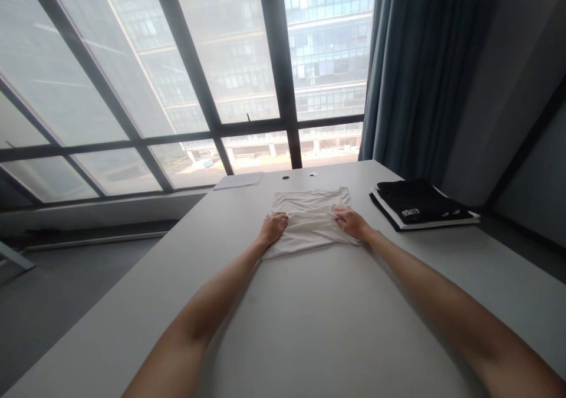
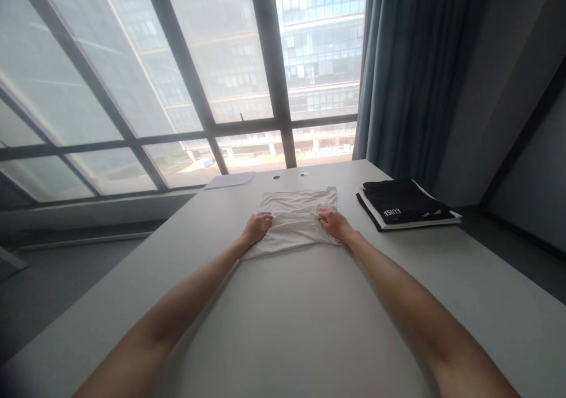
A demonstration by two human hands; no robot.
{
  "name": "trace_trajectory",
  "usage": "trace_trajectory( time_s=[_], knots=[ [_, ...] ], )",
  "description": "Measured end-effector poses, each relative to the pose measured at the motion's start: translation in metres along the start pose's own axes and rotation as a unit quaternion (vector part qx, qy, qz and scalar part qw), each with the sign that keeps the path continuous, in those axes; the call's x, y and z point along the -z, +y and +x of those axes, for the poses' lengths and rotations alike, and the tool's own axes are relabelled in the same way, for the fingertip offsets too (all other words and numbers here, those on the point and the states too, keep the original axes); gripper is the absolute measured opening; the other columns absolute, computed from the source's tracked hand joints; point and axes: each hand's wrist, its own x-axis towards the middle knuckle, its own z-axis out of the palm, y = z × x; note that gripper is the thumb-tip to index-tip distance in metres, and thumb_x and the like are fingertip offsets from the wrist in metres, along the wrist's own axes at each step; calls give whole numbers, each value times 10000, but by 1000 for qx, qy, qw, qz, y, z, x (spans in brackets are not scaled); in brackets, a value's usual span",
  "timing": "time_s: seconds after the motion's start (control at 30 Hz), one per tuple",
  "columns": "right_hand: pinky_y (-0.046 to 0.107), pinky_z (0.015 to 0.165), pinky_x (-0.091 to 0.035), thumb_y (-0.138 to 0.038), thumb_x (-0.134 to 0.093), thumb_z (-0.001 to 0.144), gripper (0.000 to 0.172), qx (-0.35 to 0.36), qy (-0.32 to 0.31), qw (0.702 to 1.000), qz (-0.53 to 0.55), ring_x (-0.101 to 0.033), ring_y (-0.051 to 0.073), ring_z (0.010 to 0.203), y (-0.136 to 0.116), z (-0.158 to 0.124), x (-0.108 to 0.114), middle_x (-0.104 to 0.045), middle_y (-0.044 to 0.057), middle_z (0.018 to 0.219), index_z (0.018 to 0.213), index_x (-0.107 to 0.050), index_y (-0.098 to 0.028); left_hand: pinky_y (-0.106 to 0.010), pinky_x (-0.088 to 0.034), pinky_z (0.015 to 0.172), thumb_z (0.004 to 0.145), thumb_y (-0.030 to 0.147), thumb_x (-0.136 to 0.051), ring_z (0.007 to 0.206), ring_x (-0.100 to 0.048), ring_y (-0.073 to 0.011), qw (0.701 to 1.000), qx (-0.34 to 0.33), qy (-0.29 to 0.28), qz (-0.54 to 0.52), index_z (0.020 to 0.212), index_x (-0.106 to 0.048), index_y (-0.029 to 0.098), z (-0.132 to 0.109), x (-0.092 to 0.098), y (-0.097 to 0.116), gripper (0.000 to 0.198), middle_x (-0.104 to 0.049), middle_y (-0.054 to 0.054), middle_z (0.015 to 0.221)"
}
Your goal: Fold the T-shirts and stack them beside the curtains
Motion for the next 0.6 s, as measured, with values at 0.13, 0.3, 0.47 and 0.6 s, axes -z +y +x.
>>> trace_trajectory(
  time_s=[0.13, 0.3, 0.47, 0.6],
  knots=[
    [384, 1014, -500, -184, -556, 907, 276, 55, 44, 994, 78, -665, 248, 1129, -23, -22, 18, -738, 80, 1190, 1099, -748, -230, -359, -493, 995, 945, 220, -533, 1054, -690, -214, 998, -40, 45, -33, 996, -731, 207, -15, 15, 2, 205, -743, -85, 1133],
    [357, 844, -551, -230, -574, 929, 201, 105, 40, 988, 106, -704, 229, 892, -57, -72, 53, -768, 64, 971, 1044, -738, -215, -266, -528, 794, 987, 287, -521, 808, -694, -166, 990, -115, 54, -53, 1029, -698, 198, -61, 64, 18, 202, -746, -44, 902],
    [388, 988, -510, -203, -511, 986, 244, 202, -23, 974, 100, -659, 230, 1112, -94, -135, 79, -746, 80, 1132, 1092, -728, -234, -243, -500, 761, 1033, 238, -478, 838, -674, -152, 963, -268, -20, -13, 1074, -680, 216, -133, 114, 49, 208, -726, -61, 971],
    [372, 969, -513, -205, -472, 1010, 274, 194, -84, 976, 59, -640, 228, 1156, -115, -176, 85, -701, 80, 1256, 1053, -740, -247, -244, -483, 716, 1053, 242, -440, 799, -650, -159, 950, -297, -91, 25, 1077, -678, 221, -187, 128, 70, 240, -699, -57, 895]
  ],
)
